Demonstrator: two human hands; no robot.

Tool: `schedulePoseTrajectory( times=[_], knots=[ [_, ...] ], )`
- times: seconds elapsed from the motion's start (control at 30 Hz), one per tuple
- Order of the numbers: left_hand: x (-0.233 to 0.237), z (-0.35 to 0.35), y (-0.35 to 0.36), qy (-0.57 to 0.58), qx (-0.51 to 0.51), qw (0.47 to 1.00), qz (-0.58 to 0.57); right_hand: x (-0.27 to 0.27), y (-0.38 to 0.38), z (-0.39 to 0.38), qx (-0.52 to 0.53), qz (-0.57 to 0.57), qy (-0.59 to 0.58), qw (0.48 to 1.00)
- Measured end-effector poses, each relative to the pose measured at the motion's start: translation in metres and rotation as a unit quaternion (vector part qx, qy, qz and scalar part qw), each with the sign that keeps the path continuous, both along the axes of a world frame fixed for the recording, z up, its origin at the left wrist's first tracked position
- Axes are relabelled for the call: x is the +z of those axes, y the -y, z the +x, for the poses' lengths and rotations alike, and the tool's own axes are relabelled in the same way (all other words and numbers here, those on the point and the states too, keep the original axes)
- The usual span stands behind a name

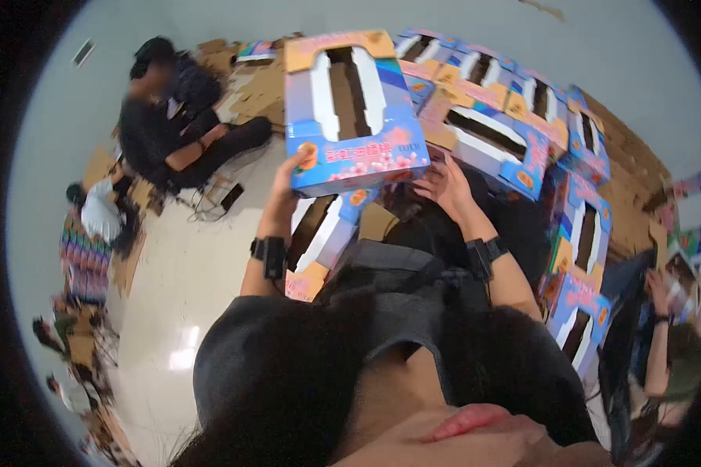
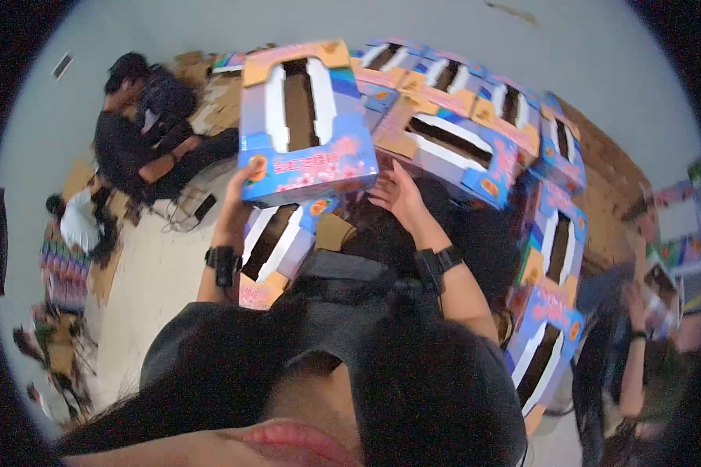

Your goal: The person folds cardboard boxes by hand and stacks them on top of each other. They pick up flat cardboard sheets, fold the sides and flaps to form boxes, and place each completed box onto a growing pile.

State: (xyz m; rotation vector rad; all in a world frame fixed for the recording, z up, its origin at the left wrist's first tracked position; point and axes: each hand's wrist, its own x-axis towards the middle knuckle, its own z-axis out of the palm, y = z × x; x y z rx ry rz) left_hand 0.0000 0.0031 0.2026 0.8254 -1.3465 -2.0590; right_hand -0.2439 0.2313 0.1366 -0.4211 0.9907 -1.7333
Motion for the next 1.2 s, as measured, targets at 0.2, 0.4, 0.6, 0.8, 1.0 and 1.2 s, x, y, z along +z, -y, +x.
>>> schedulePoseTrajectory(
  times=[0.2,0.4,0.6,0.8,1.0,1.2],
  knots=[
    [0.034,-0.007,-0.053,-0.046,-0.026,0.986,-0.156,0.016,-0.059,-0.006,-0.047,-0.064,-0.157,0.984],
    [0.024,-0.027,-0.094,-0.031,-0.195,0.974,-0.114,-0.015,-0.149,-0.012,-0.091,0.021,-0.214,0.972],
    [-0.004,-0.056,-0.099,-0.098,-0.293,0.928,-0.209,-0.09,-0.223,-0.035,-0.186,0.033,-0.107,0.976],
    [0.017,-0.066,-0.106,-0.116,-0.346,0.884,-0.292,-0.012,-0.259,-0.059,-0.606,-0.001,-0.08,0.791],
    [0.032,-0.075,-0.109,-0.134,-0.347,0.861,-0.348,0.055,-0.325,-0.049,-0.392,-0.299,-0.156,0.856],
    [0.088,-0.098,-0.078,-0.171,-0.367,0.801,-0.44,-0.005,-0.364,-0.064,-0.498,-0.049,-0.188,0.845]
  ],
)
